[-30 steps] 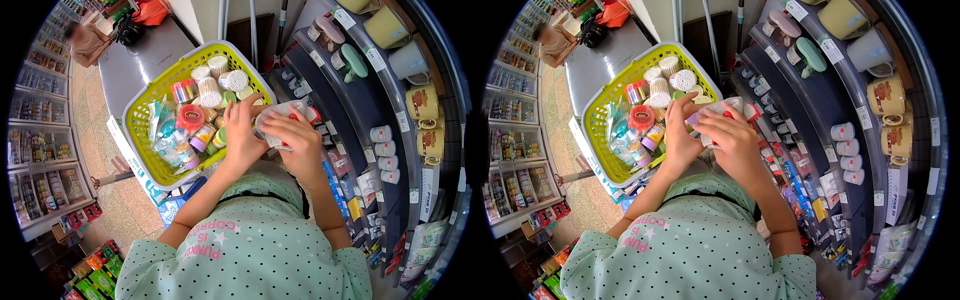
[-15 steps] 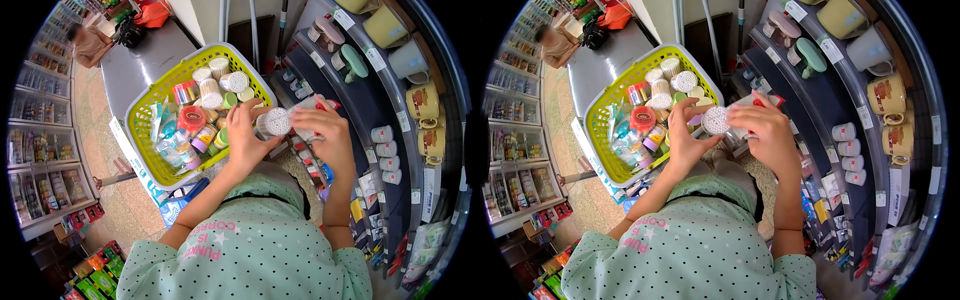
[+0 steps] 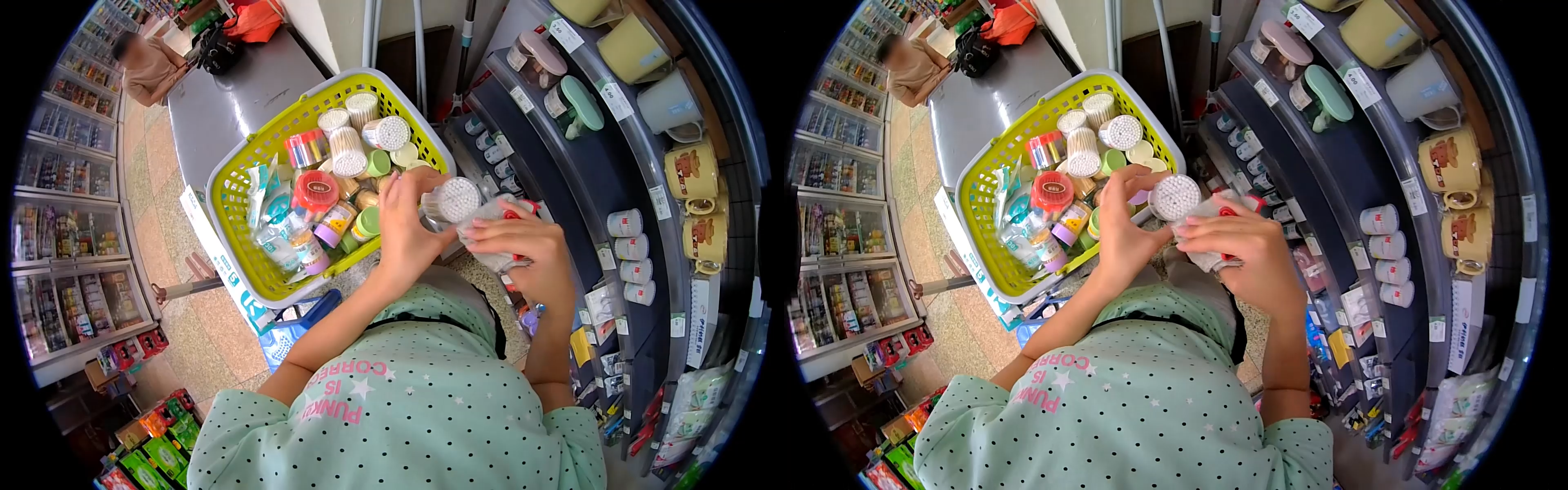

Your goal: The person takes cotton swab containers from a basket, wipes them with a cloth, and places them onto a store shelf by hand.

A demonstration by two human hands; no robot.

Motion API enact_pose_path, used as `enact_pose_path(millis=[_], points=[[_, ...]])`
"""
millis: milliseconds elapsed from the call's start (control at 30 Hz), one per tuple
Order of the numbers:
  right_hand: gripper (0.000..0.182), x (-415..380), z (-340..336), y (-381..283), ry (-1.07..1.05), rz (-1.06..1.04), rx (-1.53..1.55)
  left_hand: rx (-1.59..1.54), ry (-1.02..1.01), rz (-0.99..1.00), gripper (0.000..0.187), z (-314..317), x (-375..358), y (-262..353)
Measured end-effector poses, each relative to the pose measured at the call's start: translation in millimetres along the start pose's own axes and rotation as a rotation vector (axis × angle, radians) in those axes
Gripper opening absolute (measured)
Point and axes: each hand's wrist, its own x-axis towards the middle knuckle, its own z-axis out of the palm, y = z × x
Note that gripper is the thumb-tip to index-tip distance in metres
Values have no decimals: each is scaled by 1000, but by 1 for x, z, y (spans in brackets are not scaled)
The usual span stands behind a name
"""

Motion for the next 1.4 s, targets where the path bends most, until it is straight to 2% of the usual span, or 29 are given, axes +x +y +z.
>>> enact_pose_path(millis=[133,200,267,367,400,467,567,733,833,967,1100,1167,1300,1400], points=[[49,2,-3,-1,220,1,-44,-202,152,-104,71,-14,6,5],[50,4,10,12,321,-22,-76,-174,269,-67,71,-22,7,-3],[50,15,32,24,386,-56,-165,-213,343,-163,72,-34,7,-8],[48,27,64,46,328,-135,-204,-311,427,-175,71,-51,7,-12],[47,30,73,53,303,-161,-218,-227,454,-194,71,-57,6,-10],[48,38,88,61,254,-188,-236,-275,557,-111,70,-60,7,-13],[51,47,103,65,193,-189,-242,-308,560,-87,68,-66,5,-7],[49,52,100,62,44,-147,-306,-446,462,-142,67,-61,0,1],[60,52,94,59,90,-119,-148,-565,410,-173,69,-56,-1,1],[80,44,91,56,258,-69,87,-777,324,-248,68,-56,0,7],[83,42,85,43,418,1,418,-1023,189,-351,72,-58,0,12],[83,38,76,36,404,42,485,-1128,105,-427,73,-60,-1,17],[77,29,55,18,418,31,493,-1120,-30,-235,79,-54,-5,9],[72,21,46,11,425,51,513,-990,-129,-42,80,-51,-8,10]])
